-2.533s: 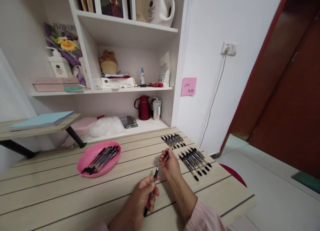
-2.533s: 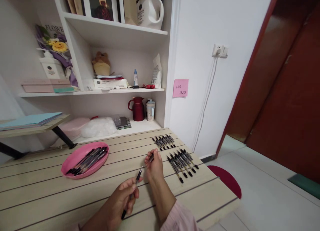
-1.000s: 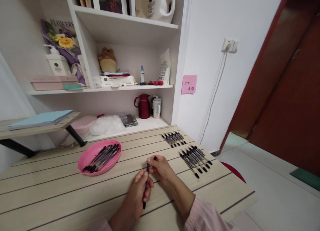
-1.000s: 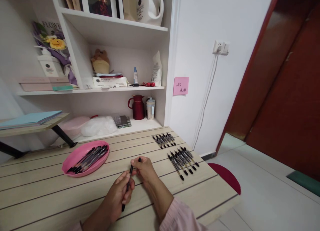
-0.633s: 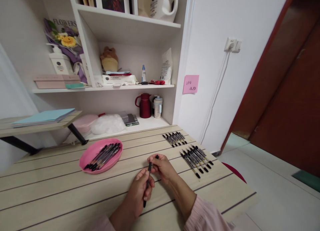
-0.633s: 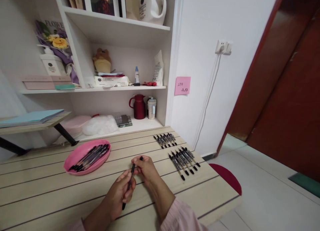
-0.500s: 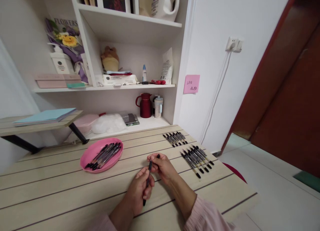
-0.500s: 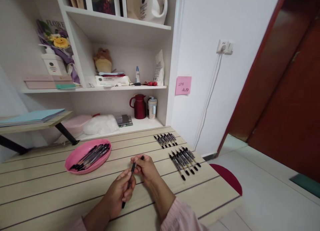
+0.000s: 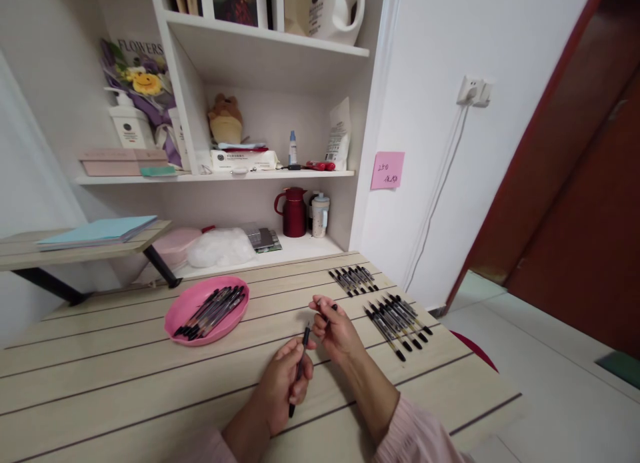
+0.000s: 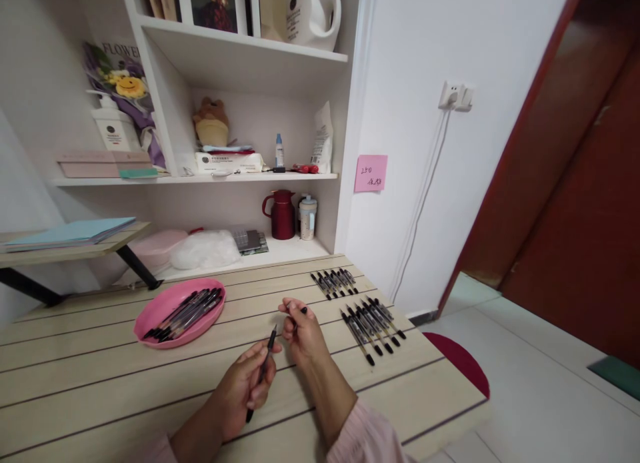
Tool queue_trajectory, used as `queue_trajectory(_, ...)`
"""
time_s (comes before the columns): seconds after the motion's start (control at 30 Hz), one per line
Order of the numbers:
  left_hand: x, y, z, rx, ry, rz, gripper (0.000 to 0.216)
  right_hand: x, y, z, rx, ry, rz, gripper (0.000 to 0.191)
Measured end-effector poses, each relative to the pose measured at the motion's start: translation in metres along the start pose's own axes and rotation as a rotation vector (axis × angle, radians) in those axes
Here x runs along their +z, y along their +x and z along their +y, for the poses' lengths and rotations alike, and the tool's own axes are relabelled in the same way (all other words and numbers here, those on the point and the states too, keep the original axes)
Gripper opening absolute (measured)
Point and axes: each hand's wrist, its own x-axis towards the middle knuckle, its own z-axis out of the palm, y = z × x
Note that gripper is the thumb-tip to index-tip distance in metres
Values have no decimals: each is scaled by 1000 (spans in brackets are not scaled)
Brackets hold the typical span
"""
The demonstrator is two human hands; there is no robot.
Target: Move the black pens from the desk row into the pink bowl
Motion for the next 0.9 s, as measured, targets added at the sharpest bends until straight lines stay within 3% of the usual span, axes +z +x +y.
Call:
queue_trajectory(0.1, -2, 2, 0, 14, -24, 10, 18, -4, 5, -2, -7, 39, 37, 30)
queue_trajectory(0.2, -5, 4, 0, 13, -50, 20, 19, -9, 9, 3, -23, -78, 57, 35)
queue_trajectory(0.4, -7, 5, 2, 39, -66, 24, 20, -26, 33, 13, -82, -814, 261, 23)
queue_trajectory(0.57, -8, 7, 3, 50, -70, 3, 20, -48, 73, -19, -143, -1139, 335, 8)
queue_trajectory(0.7, -10, 10, 1, 67, -61, -11, 22, -58, 101, -49, -205, -1436, 360, 9)
queue_trajectory(0.9, -9, 12, 0, 60, -73, 16, 24, -58, 116, -48, -159, -1761, 316, 17)
